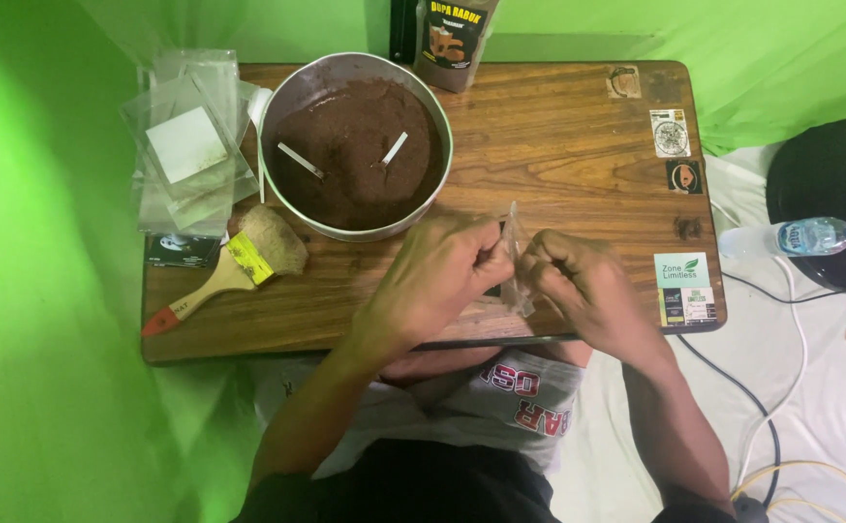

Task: Smoothing coffee grounds in a bowl and then scooping them into a small plastic bag using a spoon.

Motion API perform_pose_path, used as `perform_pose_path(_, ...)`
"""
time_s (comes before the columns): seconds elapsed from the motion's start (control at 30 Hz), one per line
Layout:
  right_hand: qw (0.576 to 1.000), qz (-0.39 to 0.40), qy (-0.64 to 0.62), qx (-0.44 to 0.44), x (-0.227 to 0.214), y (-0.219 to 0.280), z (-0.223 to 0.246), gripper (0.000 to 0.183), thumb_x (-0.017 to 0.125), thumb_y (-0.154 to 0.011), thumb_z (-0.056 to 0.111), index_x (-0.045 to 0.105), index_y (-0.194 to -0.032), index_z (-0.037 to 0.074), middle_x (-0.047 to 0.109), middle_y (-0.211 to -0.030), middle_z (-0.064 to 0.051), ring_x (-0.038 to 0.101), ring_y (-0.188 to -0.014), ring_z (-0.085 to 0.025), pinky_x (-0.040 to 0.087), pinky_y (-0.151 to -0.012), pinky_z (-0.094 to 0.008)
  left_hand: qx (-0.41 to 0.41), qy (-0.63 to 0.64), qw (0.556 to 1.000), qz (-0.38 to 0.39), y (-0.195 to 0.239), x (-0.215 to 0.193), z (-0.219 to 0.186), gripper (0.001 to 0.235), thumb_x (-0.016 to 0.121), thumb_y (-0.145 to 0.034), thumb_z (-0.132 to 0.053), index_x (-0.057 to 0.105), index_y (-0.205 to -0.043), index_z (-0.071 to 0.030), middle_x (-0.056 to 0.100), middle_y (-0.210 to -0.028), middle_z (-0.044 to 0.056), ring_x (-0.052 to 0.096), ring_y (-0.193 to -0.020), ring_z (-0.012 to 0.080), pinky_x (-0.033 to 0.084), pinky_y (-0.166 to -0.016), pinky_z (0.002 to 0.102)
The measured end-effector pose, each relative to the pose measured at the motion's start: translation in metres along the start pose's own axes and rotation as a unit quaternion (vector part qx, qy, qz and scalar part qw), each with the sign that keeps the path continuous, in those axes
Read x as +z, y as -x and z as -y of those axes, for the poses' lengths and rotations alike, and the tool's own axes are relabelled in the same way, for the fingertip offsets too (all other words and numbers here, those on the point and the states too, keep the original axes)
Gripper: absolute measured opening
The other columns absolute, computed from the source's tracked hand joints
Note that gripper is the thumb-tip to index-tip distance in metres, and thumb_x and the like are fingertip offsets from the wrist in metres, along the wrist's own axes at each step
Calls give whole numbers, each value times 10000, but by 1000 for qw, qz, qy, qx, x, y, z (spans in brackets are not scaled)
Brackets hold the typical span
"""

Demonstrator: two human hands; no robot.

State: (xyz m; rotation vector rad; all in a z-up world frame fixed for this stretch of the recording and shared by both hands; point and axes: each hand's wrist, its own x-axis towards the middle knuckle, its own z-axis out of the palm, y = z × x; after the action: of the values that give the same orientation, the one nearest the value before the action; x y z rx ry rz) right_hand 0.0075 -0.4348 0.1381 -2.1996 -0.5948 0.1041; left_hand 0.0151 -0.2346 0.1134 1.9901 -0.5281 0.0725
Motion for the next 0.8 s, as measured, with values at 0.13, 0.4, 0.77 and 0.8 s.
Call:
perform_pose_path(0.13, 999, 12, -42, 9, 0, 3, -13, 277, 552, -966, 58, 549, -690, 85, 548, -540, -127, 513, -519, -199, 468, -521, -343, -27, 33, 998, 41, -2, 2, 15, 316, 666, -907, -291, 496, -703, -120, 532, -560, 129, 548, -589, 274, 491, -612, 363)
perform_pose_path(0.4, 996, 4, 53, 66, -2, 5, -21, 205, 595, -908, 82, 548, -709, 87, 483, -555, -141, 536, -536, -295, 435, -545, -383, -82, 1, 995, 55, -2, 5, 26, 323, 636, -906, -315, 501, -686, -120, 571, -579, 125, 597, -610, 313, 483, -593, 382)
perform_pose_path(0.77, 994, -27, 13, 104, -11, -1, -25, 234, 576, -882, -20, 503, -676, 61, 468, -552, -50, 444, -579, -145, 372, -547, -302, 26, 70, 997, 15, -7, 6, 12, 294, 634, -871, -291, 426, -989, -120, 554, -1365, 164, 631, -1111, 444, 497, -845, 534)
perform_pose_path(0.8, 993, -41, -34, 108, -7, 0, -37, 236, 550, -880, -45, 505, -675, 63, 484, -555, -40, 464, -597, -131, 385, -557, -277, 39, 145, 988, 36, -7, 8, 9, 395, 596, -921, -327, 420, -1178, -84, 502, -1427, 275, 595, -1211, 504, 462, -975, 590)
